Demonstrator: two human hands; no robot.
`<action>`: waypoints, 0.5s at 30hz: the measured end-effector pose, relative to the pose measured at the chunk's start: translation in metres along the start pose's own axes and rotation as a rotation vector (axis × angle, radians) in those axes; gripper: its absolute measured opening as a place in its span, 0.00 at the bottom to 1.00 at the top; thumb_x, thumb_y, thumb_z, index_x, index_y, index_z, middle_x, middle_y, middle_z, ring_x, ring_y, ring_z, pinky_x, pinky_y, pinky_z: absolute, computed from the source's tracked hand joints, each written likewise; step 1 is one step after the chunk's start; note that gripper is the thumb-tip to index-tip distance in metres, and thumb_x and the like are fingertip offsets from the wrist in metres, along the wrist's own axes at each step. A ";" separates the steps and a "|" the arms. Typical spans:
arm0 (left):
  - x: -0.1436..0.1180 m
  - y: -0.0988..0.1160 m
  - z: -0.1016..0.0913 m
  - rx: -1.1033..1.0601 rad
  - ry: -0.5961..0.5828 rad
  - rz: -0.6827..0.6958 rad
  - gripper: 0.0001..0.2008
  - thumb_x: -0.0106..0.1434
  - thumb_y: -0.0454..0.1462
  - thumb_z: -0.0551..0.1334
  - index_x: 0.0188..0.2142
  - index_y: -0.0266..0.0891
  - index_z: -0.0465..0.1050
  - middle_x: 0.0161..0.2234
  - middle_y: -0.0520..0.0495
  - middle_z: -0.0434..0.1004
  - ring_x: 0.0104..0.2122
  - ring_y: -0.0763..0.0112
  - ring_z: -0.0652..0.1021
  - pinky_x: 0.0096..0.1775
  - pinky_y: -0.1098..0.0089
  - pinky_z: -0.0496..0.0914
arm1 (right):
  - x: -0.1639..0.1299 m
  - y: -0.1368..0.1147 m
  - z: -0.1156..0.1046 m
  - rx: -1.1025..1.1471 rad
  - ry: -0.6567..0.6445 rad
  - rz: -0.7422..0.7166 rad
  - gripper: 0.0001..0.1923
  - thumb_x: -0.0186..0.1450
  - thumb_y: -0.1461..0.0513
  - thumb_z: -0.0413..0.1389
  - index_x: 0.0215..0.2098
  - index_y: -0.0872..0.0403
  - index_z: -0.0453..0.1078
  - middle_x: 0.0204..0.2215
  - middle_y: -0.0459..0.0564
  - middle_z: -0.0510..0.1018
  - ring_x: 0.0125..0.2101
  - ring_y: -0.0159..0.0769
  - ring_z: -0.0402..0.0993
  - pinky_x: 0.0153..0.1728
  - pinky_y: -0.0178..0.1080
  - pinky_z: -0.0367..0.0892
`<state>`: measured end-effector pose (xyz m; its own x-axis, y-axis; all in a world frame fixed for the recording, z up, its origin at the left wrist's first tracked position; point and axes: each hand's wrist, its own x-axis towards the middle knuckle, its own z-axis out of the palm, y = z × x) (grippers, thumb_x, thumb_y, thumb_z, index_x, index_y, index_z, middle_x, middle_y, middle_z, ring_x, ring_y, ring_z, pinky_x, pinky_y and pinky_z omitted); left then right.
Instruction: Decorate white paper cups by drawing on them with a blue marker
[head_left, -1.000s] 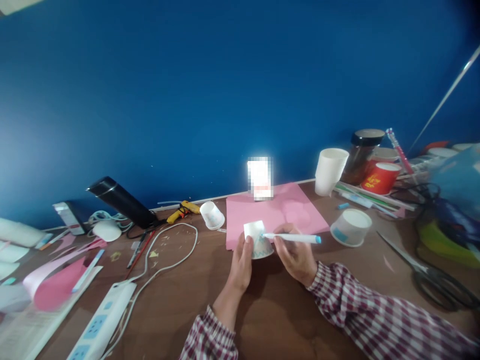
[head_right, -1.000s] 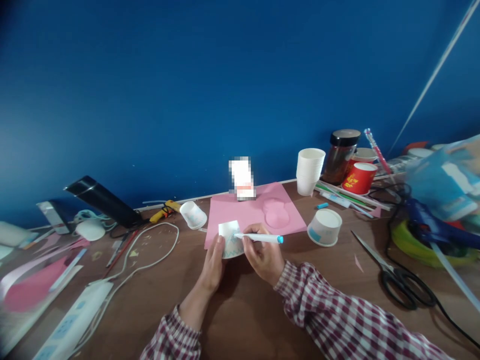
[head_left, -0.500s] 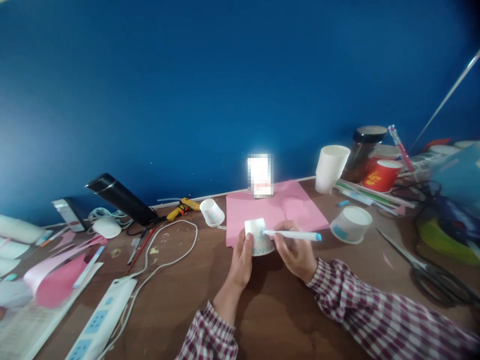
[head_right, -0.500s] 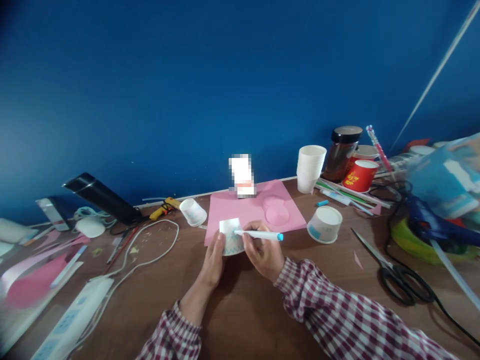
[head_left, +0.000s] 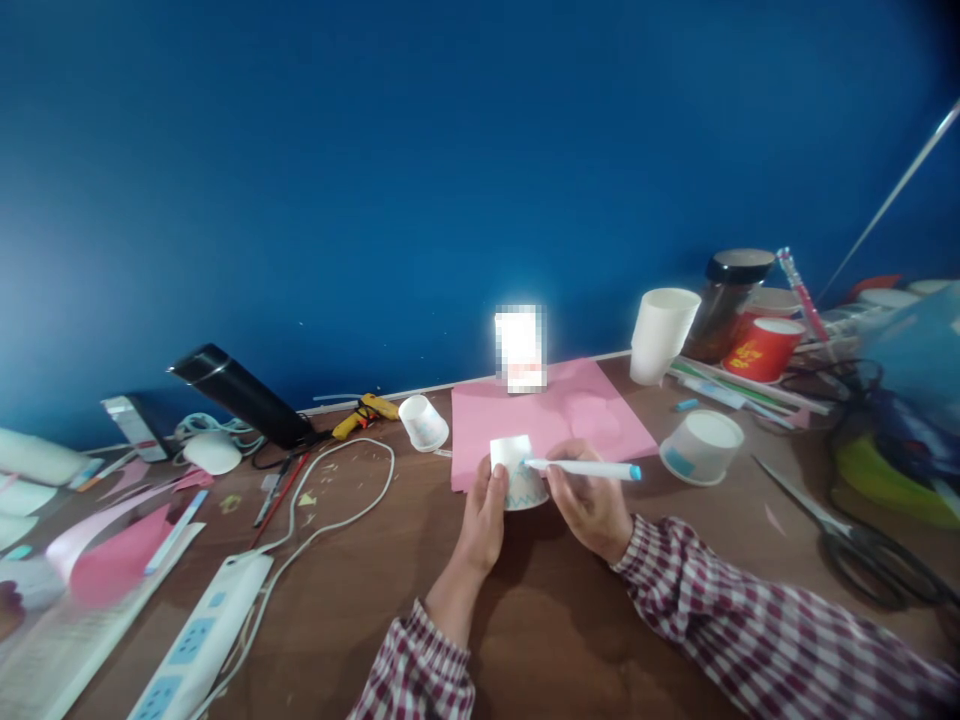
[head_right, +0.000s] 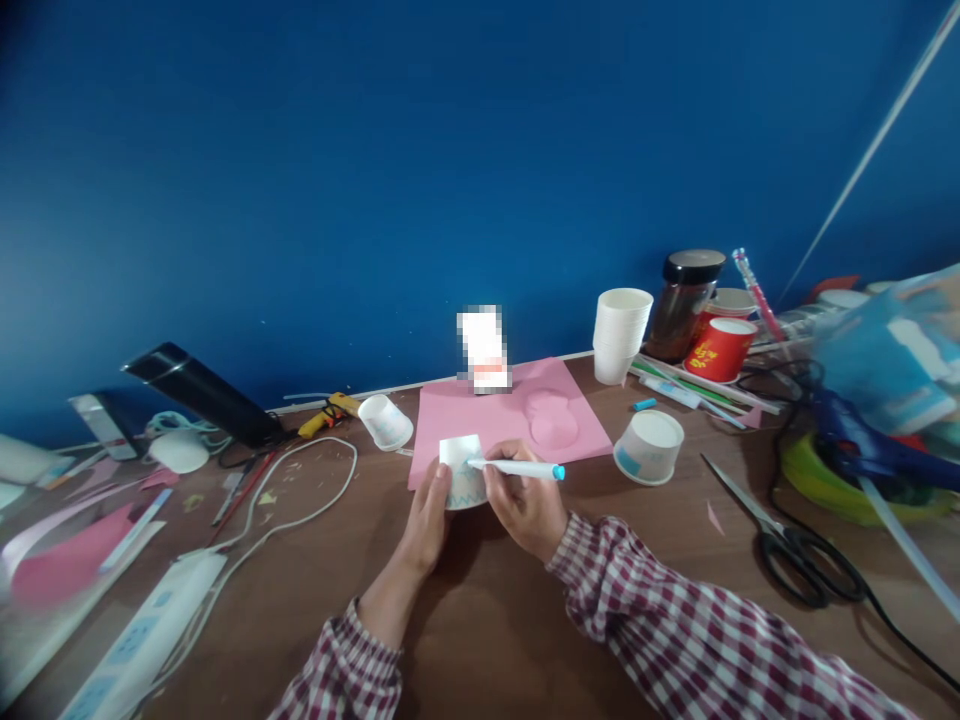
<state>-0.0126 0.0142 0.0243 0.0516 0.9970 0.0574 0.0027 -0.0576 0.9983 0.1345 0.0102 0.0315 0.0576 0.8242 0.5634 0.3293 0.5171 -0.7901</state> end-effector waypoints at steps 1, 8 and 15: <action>0.000 0.001 0.000 0.009 -0.003 0.001 0.21 0.64 0.49 0.53 0.49 0.38 0.69 0.45 0.44 0.75 0.45 0.63 0.74 0.46 0.68 0.67 | 0.000 0.000 0.000 0.003 0.001 0.003 0.04 0.66 0.62 0.49 0.34 0.53 0.63 0.25 0.46 0.71 0.24 0.32 0.69 0.24 0.34 0.67; 0.000 0.002 0.000 -0.019 -0.051 0.040 0.20 0.66 0.47 0.51 0.51 0.37 0.67 0.44 0.44 0.75 0.42 0.65 0.75 0.43 0.68 0.67 | -0.001 0.003 0.000 -0.005 -0.015 0.005 0.03 0.66 0.62 0.50 0.34 0.53 0.63 0.26 0.45 0.70 0.24 0.32 0.69 0.24 0.33 0.67; 0.001 -0.001 0.000 -0.037 -0.036 0.025 0.20 0.65 0.48 0.52 0.50 0.38 0.68 0.43 0.45 0.76 0.41 0.66 0.75 0.42 0.69 0.67 | -0.001 0.000 -0.001 -0.018 -0.024 -0.009 0.03 0.66 0.63 0.49 0.34 0.53 0.63 0.25 0.45 0.70 0.23 0.30 0.68 0.23 0.32 0.65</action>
<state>-0.0122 0.0148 0.0234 0.0868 0.9928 0.0824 -0.0358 -0.0796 0.9962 0.1351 0.0096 0.0310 0.0325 0.8250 0.5642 0.3466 0.5201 -0.7806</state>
